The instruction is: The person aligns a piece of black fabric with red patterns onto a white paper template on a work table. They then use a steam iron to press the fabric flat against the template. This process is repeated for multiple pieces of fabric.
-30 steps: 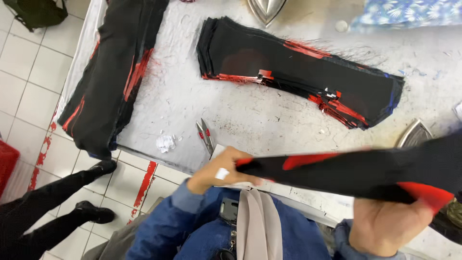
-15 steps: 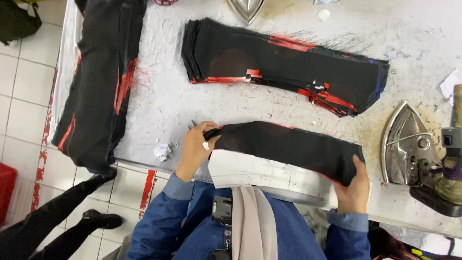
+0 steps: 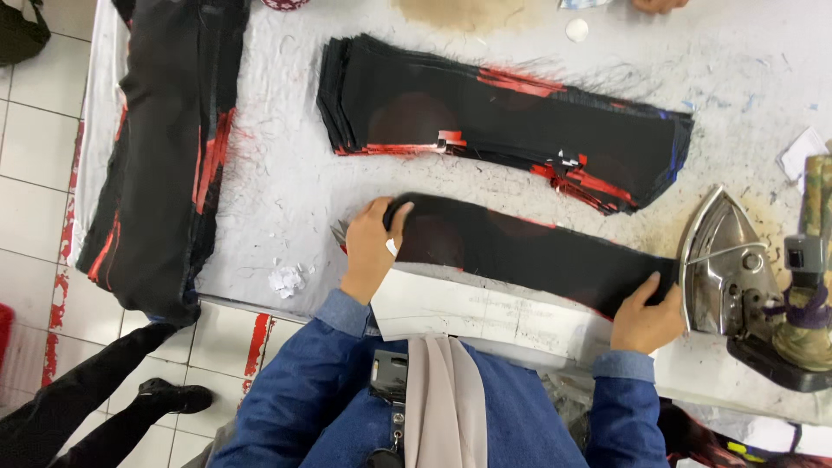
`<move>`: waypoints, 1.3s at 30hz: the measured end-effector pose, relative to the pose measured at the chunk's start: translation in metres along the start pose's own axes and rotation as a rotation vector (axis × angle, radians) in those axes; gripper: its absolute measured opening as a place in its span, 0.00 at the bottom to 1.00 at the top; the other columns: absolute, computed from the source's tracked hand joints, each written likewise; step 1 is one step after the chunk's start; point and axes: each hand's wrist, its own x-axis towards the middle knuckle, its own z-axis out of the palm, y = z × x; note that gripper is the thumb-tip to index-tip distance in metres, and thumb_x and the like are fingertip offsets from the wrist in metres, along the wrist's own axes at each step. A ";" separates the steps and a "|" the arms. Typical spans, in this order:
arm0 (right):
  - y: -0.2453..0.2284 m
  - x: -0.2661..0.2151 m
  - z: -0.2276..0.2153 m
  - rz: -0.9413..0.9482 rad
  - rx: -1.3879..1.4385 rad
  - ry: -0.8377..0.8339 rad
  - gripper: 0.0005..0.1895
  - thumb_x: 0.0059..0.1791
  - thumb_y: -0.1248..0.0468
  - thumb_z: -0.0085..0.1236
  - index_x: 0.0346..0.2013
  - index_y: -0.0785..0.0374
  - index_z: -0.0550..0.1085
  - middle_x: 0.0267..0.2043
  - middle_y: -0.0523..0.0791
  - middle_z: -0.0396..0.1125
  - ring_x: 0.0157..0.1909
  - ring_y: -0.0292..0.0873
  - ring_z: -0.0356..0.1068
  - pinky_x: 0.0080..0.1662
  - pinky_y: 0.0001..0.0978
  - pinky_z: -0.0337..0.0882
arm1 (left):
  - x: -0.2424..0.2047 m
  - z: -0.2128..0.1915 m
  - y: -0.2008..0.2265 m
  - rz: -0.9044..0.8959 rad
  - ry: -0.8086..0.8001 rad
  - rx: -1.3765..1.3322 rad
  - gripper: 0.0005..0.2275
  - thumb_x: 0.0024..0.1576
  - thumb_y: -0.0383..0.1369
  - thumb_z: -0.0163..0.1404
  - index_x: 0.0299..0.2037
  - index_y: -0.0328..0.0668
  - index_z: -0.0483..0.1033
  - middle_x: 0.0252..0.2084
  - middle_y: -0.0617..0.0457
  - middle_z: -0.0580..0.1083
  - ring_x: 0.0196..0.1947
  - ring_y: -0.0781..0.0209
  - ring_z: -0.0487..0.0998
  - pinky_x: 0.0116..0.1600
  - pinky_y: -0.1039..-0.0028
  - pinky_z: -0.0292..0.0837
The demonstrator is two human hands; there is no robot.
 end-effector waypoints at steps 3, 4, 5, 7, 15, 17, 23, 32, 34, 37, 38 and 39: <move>-0.010 -0.001 -0.001 0.007 -0.126 0.037 0.14 0.60 0.58 0.53 0.33 0.61 0.71 0.20 0.43 0.65 0.19 0.41 0.66 0.24 0.24 0.65 | -0.002 -0.002 -0.007 0.059 0.116 0.004 0.08 0.57 0.35 0.50 0.34 0.38 0.75 0.26 0.42 0.74 0.28 0.39 0.76 0.30 0.60 0.72; -0.019 -0.001 -0.004 0.001 -0.121 0.031 0.14 0.60 0.57 0.53 0.33 0.60 0.70 0.20 0.42 0.65 0.20 0.42 0.67 0.25 0.25 0.66 | 0.000 -0.007 -0.007 0.065 0.143 0.042 0.07 0.58 0.34 0.48 0.33 0.40 0.75 0.25 0.43 0.74 0.27 0.42 0.77 0.30 0.61 0.71; -0.027 0.000 -0.007 -0.004 -0.117 0.027 0.14 0.60 0.57 0.52 0.33 0.60 0.69 0.21 0.42 0.65 0.22 0.43 0.68 0.27 0.26 0.67 | 0.002 -0.011 -0.006 0.074 0.170 0.078 0.07 0.59 0.34 0.47 0.33 0.41 0.74 0.24 0.43 0.74 0.25 0.44 0.77 0.30 0.62 0.71; -0.047 0.003 -0.013 -0.024 -0.145 0.022 0.15 0.59 0.56 0.51 0.32 0.60 0.68 0.20 0.44 0.64 0.22 0.46 0.68 0.27 0.30 0.67 | 0.006 -0.008 -0.016 0.067 0.183 0.114 0.08 0.58 0.35 0.48 0.33 0.40 0.75 0.23 0.43 0.74 0.25 0.43 0.77 0.29 0.62 0.71; -0.051 0.003 -0.021 -0.032 -0.266 0.008 0.17 0.60 0.54 0.48 0.29 0.57 0.64 0.14 0.43 0.60 0.17 0.43 0.65 0.25 0.27 0.65 | 0.003 0.005 -0.024 0.068 0.135 0.340 0.07 0.59 0.42 0.46 0.37 0.54 0.74 0.23 0.55 0.73 0.22 0.50 0.77 0.26 0.65 0.72; -0.056 0.004 -0.023 -0.033 -0.259 -0.012 0.18 0.60 0.54 0.47 0.29 0.59 0.65 0.14 0.44 0.61 0.17 0.46 0.66 0.24 0.30 0.65 | 0.006 0.004 -0.024 0.061 0.157 0.380 0.08 0.61 0.42 0.42 0.38 0.54 0.73 0.23 0.51 0.73 0.21 0.46 0.77 0.26 0.60 0.71; -0.065 0.003 -0.024 0.022 -0.283 -0.099 0.16 0.60 0.53 0.44 0.30 0.55 0.64 0.16 0.43 0.63 0.19 0.42 0.68 0.25 0.29 0.67 | 0.012 -0.004 -0.020 0.005 0.156 0.447 0.10 0.62 0.45 0.40 0.39 0.55 0.71 0.25 0.53 0.73 0.22 0.48 0.77 0.27 0.62 0.72; -0.069 0.009 -0.033 0.036 -0.265 -0.008 0.08 0.53 0.62 0.48 0.46 0.59 0.65 0.32 0.42 0.63 0.31 0.42 0.67 0.34 0.33 0.66 | 0.013 -0.012 -0.024 -0.184 0.142 0.515 0.10 0.62 0.48 0.40 0.40 0.56 0.67 0.25 0.53 0.73 0.26 0.46 0.78 0.31 0.59 0.72; -0.106 0.008 -0.053 -0.083 -0.117 -0.027 0.09 0.50 0.68 0.48 0.45 0.62 0.66 0.36 0.46 0.61 0.35 0.49 0.64 0.37 0.38 0.63 | 0.009 -0.023 -0.017 -0.037 0.184 0.470 0.06 0.59 0.40 0.44 0.39 0.52 0.69 0.27 0.53 0.71 0.29 0.48 0.74 0.35 0.62 0.69; -0.160 -0.008 -0.064 -0.312 0.138 -0.160 0.15 0.42 0.74 0.50 0.42 0.58 0.68 0.38 0.46 0.59 0.39 0.53 0.60 0.39 0.42 0.58 | -0.008 -0.026 0.020 0.218 -0.022 0.410 0.02 0.51 0.33 0.52 0.32 0.49 0.73 0.28 0.54 0.70 0.35 0.50 0.71 0.43 0.64 0.62; -0.177 -0.018 -0.065 -0.425 0.242 -0.282 0.18 0.38 0.73 0.51 0.38 0.51 0.68 0.38 0.42 0.58 0.39 0.50 0.59 0.38 0.40 0.56 | -0.019 -0.026 0.037 0.319 -0.272 0.392 0.02 0.46 0.34 0.55 0.25 0.50 0.76 0.26 0.55 0.72 0.38 0.51 0.71 0.47 0.64 0.60; -0.186 -0.026 -0.066 -0.433 0.249 -0.279 0.18 0.38 0.73 0.51 0.38 0.51 0.68 0.38 0.42 0.58 0.39 0.50 0.59 0.38 0.40 0.56 | -0.026 -0.019 0.024 0.316 -0.262 0.395 0.02 0.46 0.34 0.55 0.25 0.50 0.76 0.26 0.55 0.72 0.38 0.51 0.71 0.47 0.64 0.60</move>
